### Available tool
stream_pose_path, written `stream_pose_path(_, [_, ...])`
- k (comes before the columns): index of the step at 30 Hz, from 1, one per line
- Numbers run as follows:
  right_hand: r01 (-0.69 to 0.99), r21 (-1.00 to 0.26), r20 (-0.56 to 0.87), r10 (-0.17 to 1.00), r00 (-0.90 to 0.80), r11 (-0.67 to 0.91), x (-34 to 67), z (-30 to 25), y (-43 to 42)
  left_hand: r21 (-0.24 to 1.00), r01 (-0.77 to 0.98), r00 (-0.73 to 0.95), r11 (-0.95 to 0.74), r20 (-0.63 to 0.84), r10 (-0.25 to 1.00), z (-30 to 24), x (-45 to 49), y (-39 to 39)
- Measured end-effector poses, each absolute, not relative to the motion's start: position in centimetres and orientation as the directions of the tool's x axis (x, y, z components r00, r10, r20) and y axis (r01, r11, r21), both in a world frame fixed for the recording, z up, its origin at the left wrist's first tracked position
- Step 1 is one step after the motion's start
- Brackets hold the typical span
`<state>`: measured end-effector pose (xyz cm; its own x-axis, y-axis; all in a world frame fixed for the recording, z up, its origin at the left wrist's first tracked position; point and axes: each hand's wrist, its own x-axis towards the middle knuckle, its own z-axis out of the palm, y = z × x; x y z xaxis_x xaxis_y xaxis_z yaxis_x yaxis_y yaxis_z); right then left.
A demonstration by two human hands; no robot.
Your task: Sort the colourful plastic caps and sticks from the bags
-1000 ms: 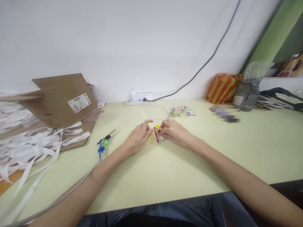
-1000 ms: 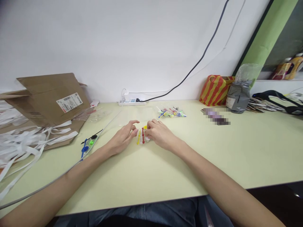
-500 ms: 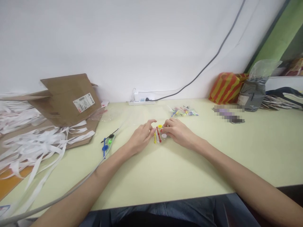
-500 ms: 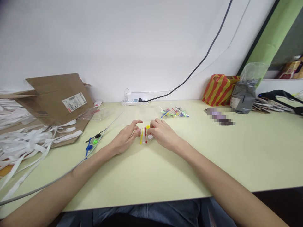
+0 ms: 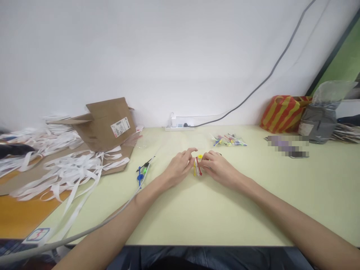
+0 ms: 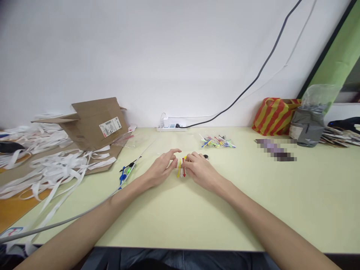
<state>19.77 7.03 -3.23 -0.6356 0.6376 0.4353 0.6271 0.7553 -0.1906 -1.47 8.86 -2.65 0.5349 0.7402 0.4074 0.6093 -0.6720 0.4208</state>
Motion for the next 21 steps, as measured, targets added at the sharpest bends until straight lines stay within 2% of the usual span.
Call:
stream_pose_path(6, [0.621,-0.207,0.482,0.631,-0.608,0.756,20.0,-3.4,7.4,0.286,0.641,0.527,-0.712,0.510,0.679,-2.6,-1.6,9.0])
stream_pose_path(11, [0.618,-0.236,0.499,0.639,-0.585,0.750,20.2,-3.5,7.7,0.075,0.721,0.592,-0.689,0.450,0.668,-0.6,-3.5,9.5])
stream_pose_path(13, [0.620,-0.245,0.501,0.645,-0.577,0.745,20.2,-3.6,7.8,0.059,0.760,0.577,-0.647,0.398,0.713,0.5,-4.9,9.9])
stream_pose_path(15, [0.621,-0.247,0.503,0.646,-0.574,0.744,20.2,-3.7,7.9,0.077,0.840,0.495,-0.538,0.301,0.815,1.5,-6.8,10.2])
stream_pose_path(21, [0.645,-0.207,0.528,0.639,-0.559,0.736,20.6,-3.9,8.6,0.057,0.949,0.294,-0.309,0.188,0.937,2.9,-13.2,11.5])
